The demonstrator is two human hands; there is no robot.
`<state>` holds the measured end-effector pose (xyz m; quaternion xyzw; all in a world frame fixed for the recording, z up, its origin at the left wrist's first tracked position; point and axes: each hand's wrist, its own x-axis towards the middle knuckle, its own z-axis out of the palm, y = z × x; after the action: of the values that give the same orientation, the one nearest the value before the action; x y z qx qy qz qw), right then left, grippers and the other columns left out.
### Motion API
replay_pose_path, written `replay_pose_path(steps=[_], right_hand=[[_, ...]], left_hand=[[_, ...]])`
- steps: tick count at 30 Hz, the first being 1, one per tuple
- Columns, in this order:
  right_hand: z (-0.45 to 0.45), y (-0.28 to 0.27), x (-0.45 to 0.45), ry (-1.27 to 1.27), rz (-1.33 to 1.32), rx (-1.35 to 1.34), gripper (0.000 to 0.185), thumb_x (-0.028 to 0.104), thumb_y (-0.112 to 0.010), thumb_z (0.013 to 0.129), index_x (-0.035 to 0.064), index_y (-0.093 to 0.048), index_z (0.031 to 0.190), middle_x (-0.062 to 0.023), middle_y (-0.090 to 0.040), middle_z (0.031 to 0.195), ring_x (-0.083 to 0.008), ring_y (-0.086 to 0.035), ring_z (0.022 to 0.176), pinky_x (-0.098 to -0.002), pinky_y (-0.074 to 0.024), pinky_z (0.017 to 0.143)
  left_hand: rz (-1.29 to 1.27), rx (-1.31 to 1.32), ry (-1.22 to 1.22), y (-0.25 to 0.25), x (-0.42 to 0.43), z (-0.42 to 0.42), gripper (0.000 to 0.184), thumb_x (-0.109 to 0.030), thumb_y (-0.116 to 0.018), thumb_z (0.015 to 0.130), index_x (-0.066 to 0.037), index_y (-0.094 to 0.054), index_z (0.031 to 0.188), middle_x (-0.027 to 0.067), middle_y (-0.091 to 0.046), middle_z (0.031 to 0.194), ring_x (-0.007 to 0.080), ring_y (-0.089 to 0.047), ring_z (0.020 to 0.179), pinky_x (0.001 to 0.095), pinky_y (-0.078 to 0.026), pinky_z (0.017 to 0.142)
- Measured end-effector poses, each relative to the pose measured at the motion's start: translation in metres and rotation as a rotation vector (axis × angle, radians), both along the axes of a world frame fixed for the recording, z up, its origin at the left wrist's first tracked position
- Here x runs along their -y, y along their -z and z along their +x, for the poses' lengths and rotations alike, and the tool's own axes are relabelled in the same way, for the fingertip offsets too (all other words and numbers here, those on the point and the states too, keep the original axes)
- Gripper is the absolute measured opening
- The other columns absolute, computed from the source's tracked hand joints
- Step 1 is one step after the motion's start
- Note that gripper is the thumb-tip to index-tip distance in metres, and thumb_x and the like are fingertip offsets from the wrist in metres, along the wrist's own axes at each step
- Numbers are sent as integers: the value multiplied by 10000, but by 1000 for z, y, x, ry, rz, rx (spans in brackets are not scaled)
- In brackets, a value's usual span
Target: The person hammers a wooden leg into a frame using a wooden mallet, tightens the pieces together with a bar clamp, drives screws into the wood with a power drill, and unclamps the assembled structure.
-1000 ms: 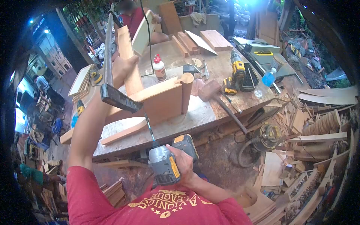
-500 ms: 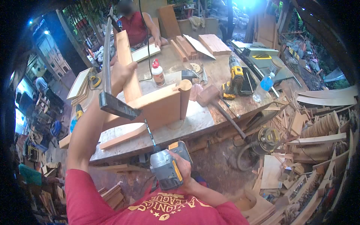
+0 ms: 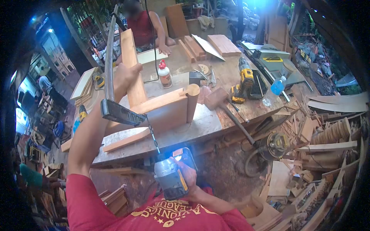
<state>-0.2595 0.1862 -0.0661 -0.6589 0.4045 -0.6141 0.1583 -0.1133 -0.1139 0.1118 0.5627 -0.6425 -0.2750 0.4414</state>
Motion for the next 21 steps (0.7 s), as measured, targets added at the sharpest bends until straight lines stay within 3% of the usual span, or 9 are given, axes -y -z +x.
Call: replay_pose_path(steps=[4, 9, 11, 13, 15, 21], right_hand=[[0, 1, 2, -15, 0, 11, 764, 253, -878, 724, -94, -549, 1320, -134, -713, 931, -253, -722, 811, -353, -586, 714], [0, -2, 4, -21, 9, 6, 752, 242, -869, 739, -100, -542, 1324, -142, -714, 953, -253, -723, 814, -354, -590, 718], [7, 25, -2, -164, 303, 304, 767, 240, -872, 730, -104, -536, 1329, -145, -711, 954, -259, -723, 813, -360, -590, 717], [8, 19, 4, -172, 275, 277, 786, 242, -875, 717, -107, -532, 1333, -151, -707, 957, -264, -722, 815, -364, -588, 715], [0, 3, 14, -29, -74, -67, 810, 247, -879, 700, -110, -527, 1336, -160, -703, 963, -270, -720, 819, -366, -587, 715], [-3, 1, 14, -46, 19, -25, 781, 239, -862, 712, -111, -533, 1329, -183, -697, 995, -286, -718, 837, -380, -579, 737]], left_hand=[[40, 65, -28, -6, -5, -1, 468, -271, -719, 790, 95, -618, 1062, 156, -672, 840, 244, -676, 687, 383, -553, 624], [-58, -50, -3, 15, 11, 3, 439, -269, -725, 784, 91, -635, 1019, 133, -665, 796, 224, -664, 644, 381, -543, 597], [-52, -61, 11, 14, 9, 3, 434, -267, -727, 782, 93, -637, 1008, 129, -663, 790, 219, -660, 638, 381, -543, 595], [-18, -24, -1, 10, 5, 2, 428, -262, -727, 783, 94, -637, 1002, 128, -663, 790, 216, -656, 632, 381, -544, 593], [-8, 12, -14, 1, -2, 0, 418, -254, -723, 783, 92, -635, 1001, 123, -660, 784, 220, -651, 624, 383, -542, 591], [41, -42, 14, 1, -1, 0, 427, -233, -709, 787, 89, -616, 1051, 130, -651, 820, 223, -652, 661, 385, -537, 595]])
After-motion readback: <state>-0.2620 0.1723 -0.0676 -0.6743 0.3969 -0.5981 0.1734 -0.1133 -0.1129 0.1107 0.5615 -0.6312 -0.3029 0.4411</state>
